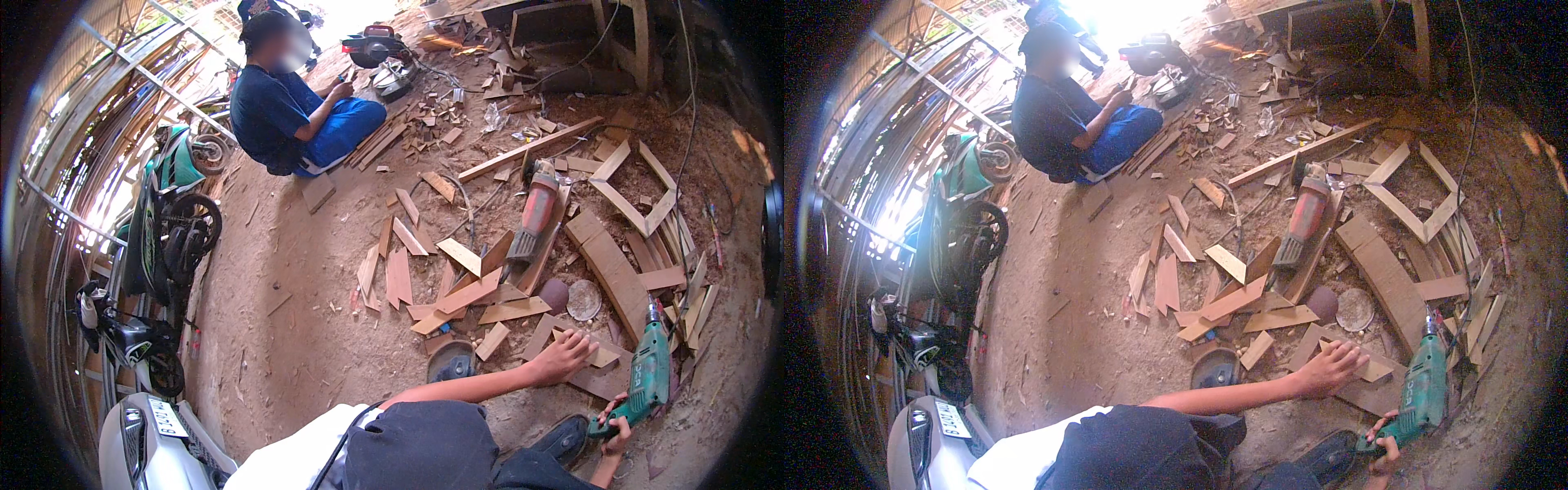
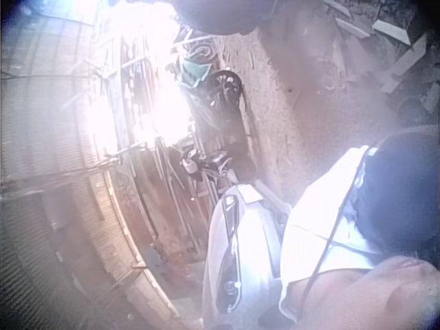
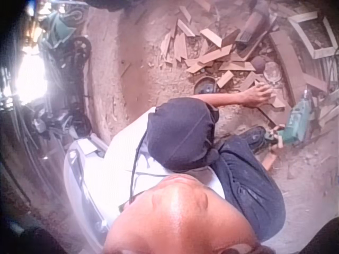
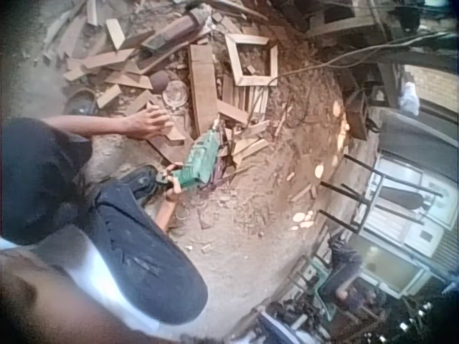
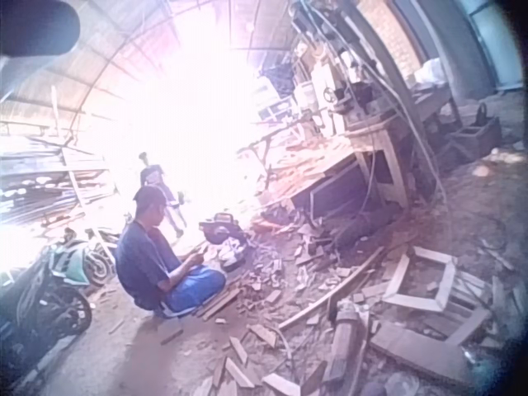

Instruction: The person drills a hole in a wooden board and joins it to another board by hand.

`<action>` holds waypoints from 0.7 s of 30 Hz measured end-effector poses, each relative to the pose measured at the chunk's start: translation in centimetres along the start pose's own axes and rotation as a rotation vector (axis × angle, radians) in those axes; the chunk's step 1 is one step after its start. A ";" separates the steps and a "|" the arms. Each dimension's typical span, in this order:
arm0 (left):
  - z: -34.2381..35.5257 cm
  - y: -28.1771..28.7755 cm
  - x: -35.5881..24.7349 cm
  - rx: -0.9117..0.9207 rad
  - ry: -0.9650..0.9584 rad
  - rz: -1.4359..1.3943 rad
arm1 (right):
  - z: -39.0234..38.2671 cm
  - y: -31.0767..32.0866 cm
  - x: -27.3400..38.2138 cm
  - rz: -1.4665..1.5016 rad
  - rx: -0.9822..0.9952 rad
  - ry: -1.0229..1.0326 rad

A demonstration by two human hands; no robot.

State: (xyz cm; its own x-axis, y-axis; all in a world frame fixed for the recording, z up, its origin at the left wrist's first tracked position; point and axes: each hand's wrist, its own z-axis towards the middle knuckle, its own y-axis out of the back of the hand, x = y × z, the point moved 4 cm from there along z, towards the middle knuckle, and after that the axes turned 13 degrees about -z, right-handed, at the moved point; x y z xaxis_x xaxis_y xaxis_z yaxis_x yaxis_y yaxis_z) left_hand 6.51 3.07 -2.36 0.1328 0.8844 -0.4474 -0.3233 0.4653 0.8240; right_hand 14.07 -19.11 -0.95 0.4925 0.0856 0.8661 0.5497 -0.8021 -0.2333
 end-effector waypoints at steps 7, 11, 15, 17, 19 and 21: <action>0.0 -0.1 0.0 -0.035 -0.018 -0.010 | -0.1 -0.2 0.5 0.060 0.004 0.005; 0.0 -0.1 0.1 -0.021 -0.018 -0.014 | 0.1 -0.4 0.1 0.008 -0.021 0.031; -0.1 0.0 -0.1 0.010 -0.018 -0.002 | 0.0 -0.7 -0.1 -0.089 -0.023 0.087; -0.2 -0.1 -0.1 0.019 -0.009 -0.004 | -0.2 -1.0 -0.2 -0.100 -0.075 0.063; -0.3 -0.5 0.0 0.020 0.005 -0.004 | -0.3 -1.1 -0.2 -0.104 -0.094 0.051; -0.2 -0.8 -0.1 0.022 -0.001 -0.036 | -0.3 -0.6 -0.3 -0.101 -0.085 0.050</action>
State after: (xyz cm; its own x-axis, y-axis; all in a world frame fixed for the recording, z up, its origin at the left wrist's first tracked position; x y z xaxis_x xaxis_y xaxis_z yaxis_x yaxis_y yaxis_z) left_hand 6.56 2.63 -3.00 0.1447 0.8673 -0.4762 -0.2980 0.4971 0.8149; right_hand 13.40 -18.85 -0.89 0.4024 0.1405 0.9046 0.5349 -0.8380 -0.1078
